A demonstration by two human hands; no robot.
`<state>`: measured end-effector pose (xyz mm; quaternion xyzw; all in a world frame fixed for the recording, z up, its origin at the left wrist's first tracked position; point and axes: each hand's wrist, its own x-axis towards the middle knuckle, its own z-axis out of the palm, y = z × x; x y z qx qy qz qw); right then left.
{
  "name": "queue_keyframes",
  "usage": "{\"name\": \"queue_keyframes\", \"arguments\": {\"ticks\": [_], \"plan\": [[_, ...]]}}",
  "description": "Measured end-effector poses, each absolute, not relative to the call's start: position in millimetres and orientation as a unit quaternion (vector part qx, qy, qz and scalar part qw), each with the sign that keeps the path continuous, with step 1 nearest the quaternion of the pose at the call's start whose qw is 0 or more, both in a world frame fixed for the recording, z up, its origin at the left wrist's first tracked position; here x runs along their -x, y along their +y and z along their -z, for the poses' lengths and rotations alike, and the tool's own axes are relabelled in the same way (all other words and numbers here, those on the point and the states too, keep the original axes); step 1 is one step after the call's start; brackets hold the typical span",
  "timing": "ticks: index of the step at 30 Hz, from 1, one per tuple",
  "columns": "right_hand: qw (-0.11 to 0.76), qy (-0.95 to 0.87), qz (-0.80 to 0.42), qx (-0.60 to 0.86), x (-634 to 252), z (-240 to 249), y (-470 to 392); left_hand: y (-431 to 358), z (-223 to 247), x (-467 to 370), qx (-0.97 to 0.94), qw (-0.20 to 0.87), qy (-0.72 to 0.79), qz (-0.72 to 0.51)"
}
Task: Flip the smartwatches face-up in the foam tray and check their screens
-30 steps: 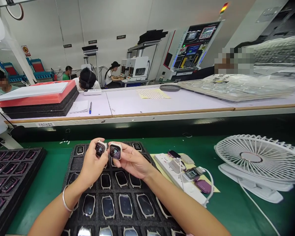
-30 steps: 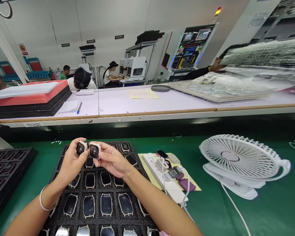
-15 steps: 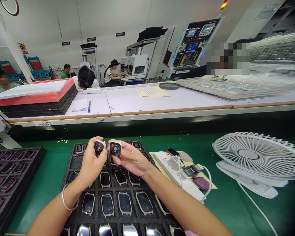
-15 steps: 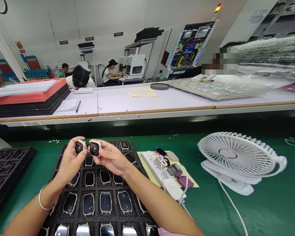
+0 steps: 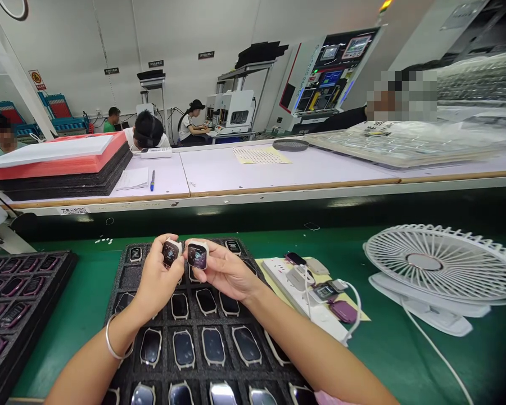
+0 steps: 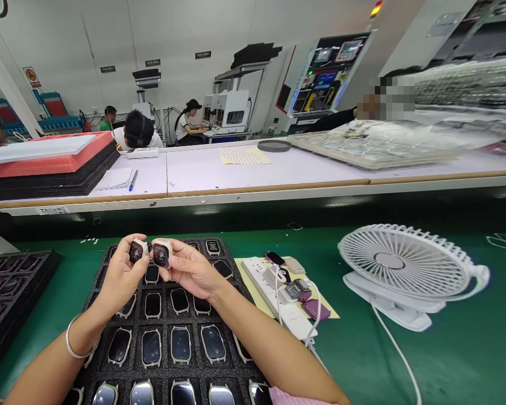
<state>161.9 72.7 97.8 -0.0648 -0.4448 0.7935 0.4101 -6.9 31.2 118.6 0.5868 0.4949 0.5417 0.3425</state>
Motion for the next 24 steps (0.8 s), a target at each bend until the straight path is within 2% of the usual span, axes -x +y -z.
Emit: {"name": "queue_keyframes", "arguments": {"ticks": [7, 24], "plan": [[0.413, -0.443, -0.792, 0.075, -162.0, -98.2, 72.2, 33.1, -116.3, 6.6, -0.581, 0.364, 0.482, -0.545], [0.407, -0.444, -0.796, 0.063, -162.3, -96.8, 72.8, 31.1, -118.1, 8.7, -0.598, 0.327, 0.5, -0.535]]}}
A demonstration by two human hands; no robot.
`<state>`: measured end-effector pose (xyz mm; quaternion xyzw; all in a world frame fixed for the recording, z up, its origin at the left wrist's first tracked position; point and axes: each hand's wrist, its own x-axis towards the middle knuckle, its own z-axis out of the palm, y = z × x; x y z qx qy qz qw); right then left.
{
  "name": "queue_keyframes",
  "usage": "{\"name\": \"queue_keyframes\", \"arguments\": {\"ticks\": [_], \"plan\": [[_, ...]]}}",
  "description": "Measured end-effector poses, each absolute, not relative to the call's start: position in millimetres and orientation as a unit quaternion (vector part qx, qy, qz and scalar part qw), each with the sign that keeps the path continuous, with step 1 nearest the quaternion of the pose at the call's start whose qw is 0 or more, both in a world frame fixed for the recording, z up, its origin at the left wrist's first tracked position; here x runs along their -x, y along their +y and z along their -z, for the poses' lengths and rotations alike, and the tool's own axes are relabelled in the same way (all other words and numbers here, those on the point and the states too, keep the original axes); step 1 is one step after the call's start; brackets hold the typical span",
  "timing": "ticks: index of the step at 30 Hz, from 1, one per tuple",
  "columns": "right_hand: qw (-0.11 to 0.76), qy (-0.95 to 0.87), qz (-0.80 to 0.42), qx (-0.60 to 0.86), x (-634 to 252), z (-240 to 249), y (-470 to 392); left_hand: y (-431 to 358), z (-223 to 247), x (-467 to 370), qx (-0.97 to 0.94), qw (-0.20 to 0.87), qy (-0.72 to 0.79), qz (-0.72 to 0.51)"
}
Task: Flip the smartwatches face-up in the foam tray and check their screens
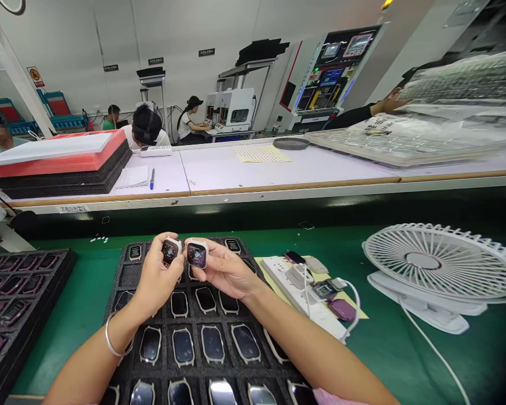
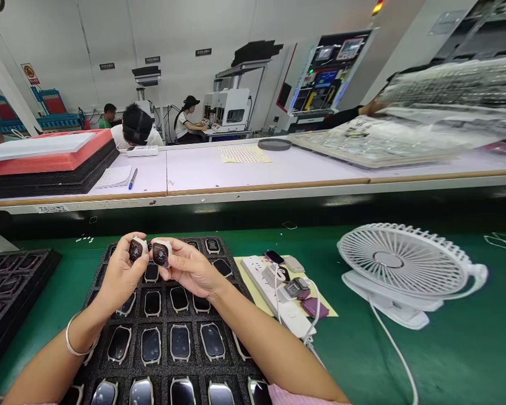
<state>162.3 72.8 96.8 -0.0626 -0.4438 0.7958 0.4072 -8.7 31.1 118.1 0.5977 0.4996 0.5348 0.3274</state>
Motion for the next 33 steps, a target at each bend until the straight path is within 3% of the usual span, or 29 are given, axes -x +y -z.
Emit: {"name": "queue_keyframes", "arguments": {"ticks": [25, 33], "plan": [[0.41, -0.439, -0.794, 0.091, -163, -102, 72, 35, -119, 10, -0.599, 0.326, 0.495, -0.538], [0.45, -0.388, -0.784, 0.181, -167, -104, 85, 45, -124, 9, -0.416, 0.549, 0.448, -0.57]]}}
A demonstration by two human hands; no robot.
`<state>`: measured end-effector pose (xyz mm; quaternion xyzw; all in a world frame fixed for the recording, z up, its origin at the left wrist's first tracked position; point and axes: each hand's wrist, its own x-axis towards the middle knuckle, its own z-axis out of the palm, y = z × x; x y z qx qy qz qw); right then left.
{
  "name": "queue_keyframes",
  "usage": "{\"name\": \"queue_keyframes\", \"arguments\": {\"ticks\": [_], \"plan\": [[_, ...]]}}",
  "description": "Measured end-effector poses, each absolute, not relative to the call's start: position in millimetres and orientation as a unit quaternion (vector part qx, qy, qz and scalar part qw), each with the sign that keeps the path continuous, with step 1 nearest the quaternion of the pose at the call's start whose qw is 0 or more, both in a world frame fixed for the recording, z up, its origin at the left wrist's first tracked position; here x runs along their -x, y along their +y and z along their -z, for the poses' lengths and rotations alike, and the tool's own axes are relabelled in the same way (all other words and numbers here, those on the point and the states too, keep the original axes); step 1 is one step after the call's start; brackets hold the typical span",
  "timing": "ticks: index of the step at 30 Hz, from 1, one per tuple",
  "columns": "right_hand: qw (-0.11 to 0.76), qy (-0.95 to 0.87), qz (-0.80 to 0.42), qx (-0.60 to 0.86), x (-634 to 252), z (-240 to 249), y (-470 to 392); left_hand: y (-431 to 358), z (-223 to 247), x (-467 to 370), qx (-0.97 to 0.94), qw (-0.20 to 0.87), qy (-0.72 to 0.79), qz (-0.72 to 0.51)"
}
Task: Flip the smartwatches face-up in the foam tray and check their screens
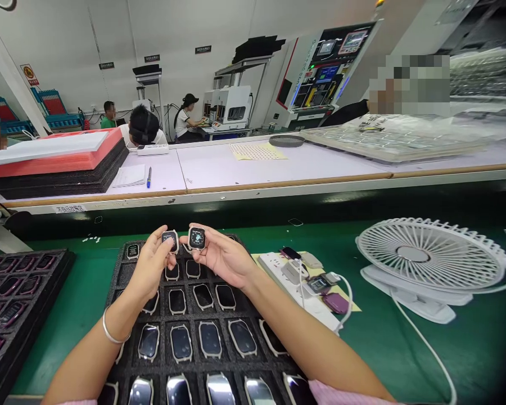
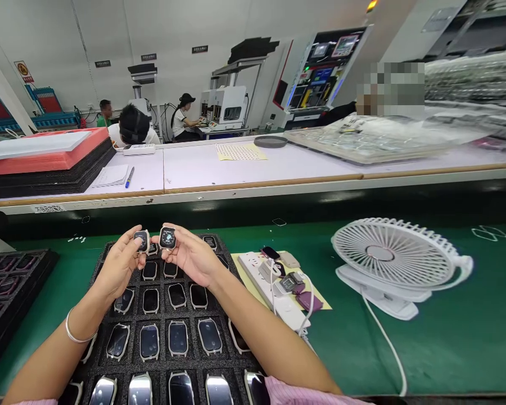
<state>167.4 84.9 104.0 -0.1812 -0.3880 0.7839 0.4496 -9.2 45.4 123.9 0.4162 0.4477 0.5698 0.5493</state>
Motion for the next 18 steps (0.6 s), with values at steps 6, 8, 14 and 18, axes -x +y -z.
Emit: {"name": "queue_keyframes", "arguments": {"ticks": [6, 8, 14, 18], "plan": [[0.465, -0.409, -0.757, 0.207, -167, -104, 85, 48, -121, 13, -0.418, 0.567, 0.408, -0.58], [0.467, -0.422, -0.748, 0.211, -167, -105, 82, 49, -121, 14, -0.43, 0.562, 0.402, -0.582], [0.486, -0.488, -0.69, 0.222, -167, -107, 76, 47, -123, 13, -0.48, 0.524, 0.401, -0.578], [0.492, -0.522, -0.66, 0.224, -166, -108, 73, 45, -125, 11, -0.497, 0.511, 0.405, -0.572]]}}
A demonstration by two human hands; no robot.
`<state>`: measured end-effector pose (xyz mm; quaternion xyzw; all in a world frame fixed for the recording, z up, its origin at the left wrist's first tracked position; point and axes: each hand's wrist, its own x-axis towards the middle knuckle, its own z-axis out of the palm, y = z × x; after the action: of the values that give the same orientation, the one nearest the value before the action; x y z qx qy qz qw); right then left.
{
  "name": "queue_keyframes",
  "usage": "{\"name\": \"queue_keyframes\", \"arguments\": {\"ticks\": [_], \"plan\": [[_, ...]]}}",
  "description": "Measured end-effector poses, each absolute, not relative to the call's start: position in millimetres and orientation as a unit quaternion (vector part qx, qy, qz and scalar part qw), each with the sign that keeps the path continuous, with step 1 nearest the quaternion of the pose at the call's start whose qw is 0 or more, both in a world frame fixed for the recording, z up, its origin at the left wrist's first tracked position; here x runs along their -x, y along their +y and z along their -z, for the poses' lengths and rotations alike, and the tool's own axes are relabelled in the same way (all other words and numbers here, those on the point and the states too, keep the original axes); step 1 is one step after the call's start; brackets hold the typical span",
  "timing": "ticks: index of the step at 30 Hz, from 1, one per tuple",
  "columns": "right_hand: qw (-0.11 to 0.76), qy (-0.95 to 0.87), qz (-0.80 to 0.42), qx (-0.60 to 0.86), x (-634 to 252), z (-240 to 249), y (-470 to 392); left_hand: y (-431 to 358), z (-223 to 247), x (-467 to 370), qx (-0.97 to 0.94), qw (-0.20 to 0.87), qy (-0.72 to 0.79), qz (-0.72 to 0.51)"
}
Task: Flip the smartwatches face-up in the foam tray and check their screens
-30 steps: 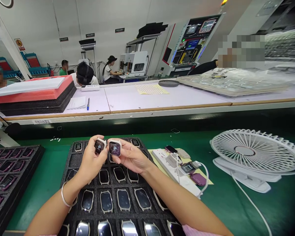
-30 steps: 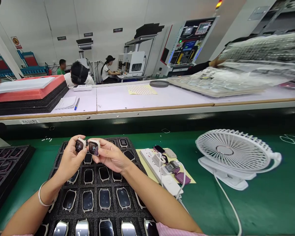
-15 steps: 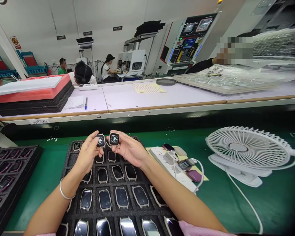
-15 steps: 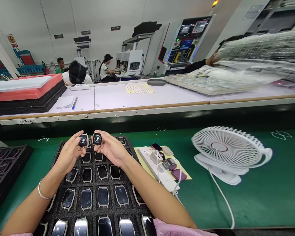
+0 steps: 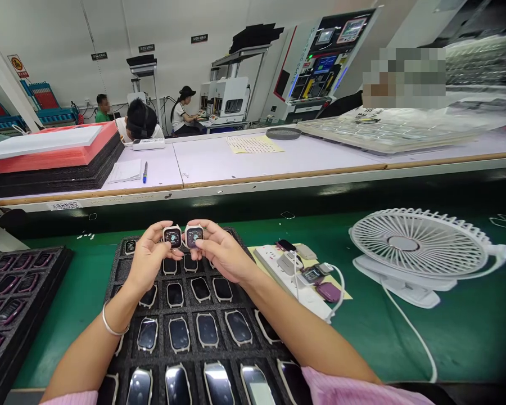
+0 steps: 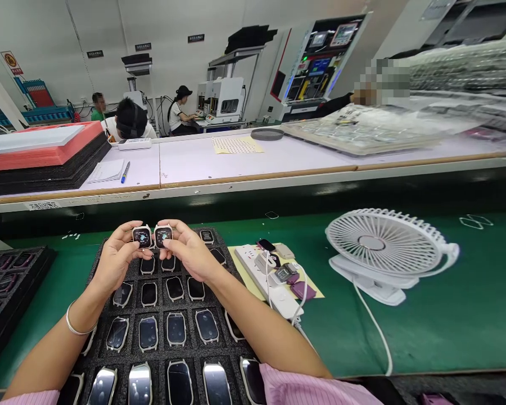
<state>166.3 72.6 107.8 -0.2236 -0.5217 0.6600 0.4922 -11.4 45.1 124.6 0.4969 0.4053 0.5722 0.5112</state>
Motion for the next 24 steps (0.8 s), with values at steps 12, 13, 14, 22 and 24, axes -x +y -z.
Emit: {"name": "queue_keyframes", "arguments": {"ticks": [12, 13, 14, 22, 24], "plan": [[0.492, -0.541, -0.644, 0.223, -165.6, -108.3, 70.9, 43.1, -125.6, 10.5, -0.515, 0.5, 0.412, -0.561], [0.493, -0.54, -0.644, 0.223, -165.4, -107.9, 71.3, 42.9, -125.5, 10.4, -0.516, 0.5, 0.412, -0.561], [0.495, -0.539, -0.644, 0.223, -165.3, -107.4, 71.8, 42.7, -125.3, 10.4, -0.517, 0.5, 0.411, -0.56], [0.494, -0.548, -0.641, 0.214, -165.5, -105.7, 72.2, 42.4, -123.1, 10.7, -0.529, 0.49, 0.403, -0.563], [0.494, -0.549, -0.64, 0.212, -165.5, -106.0, 71.4, 42.5, -122.5, 10.2, -0.533, 0.486, 0.401, -0.565]]}}
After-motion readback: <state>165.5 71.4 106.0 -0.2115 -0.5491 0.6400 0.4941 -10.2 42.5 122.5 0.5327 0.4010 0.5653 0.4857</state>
